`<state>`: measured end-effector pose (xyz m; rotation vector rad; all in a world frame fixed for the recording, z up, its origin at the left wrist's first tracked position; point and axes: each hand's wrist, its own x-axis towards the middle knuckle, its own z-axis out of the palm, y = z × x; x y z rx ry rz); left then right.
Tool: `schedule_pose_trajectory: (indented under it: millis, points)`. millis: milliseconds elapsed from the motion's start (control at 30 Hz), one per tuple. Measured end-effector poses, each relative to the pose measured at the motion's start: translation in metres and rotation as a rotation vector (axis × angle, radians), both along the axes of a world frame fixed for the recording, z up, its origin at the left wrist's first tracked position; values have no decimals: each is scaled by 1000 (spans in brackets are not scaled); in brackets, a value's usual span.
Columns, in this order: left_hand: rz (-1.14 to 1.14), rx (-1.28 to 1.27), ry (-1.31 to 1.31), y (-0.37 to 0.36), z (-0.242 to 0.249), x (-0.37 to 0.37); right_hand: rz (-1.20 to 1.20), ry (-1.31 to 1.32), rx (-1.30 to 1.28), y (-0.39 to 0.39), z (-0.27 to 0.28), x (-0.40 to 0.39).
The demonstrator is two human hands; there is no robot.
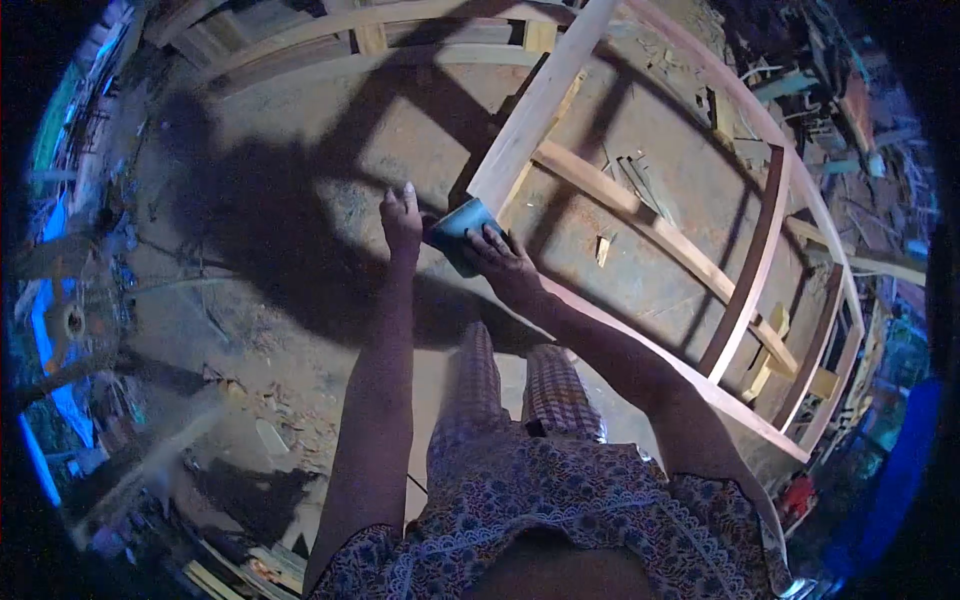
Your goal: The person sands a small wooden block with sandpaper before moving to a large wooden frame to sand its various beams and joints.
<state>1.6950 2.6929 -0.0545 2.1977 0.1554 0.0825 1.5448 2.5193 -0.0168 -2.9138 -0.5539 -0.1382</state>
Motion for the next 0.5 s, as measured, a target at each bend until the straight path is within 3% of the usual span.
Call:
schedule_pose_trajectory:
  millis: [133,200,267,333,400,467,500]
  points:
    - [-106,31,99,-8,-1,-4,-101,-53,68,-38,-23,58]
    - [-63,27,71,-13,-14,-10,-247,-87,-246,-73,7,111]
    - [24,69,118,-15,-6,-10,-404,132,30,-90,23,147]
    - [-21,56,113,-15,6,-12,-414,-61,-57,-83,6,140]
    - [-57,34,100,-20,20,-8,-314,-45,-294,-55,17,105]
    - [-36,108,275,-25,44,-9,-172,-29,88,-39,-1,68]
    - [-44,103,304,-28,56,-9,-181,-30,90,-44,1,68]
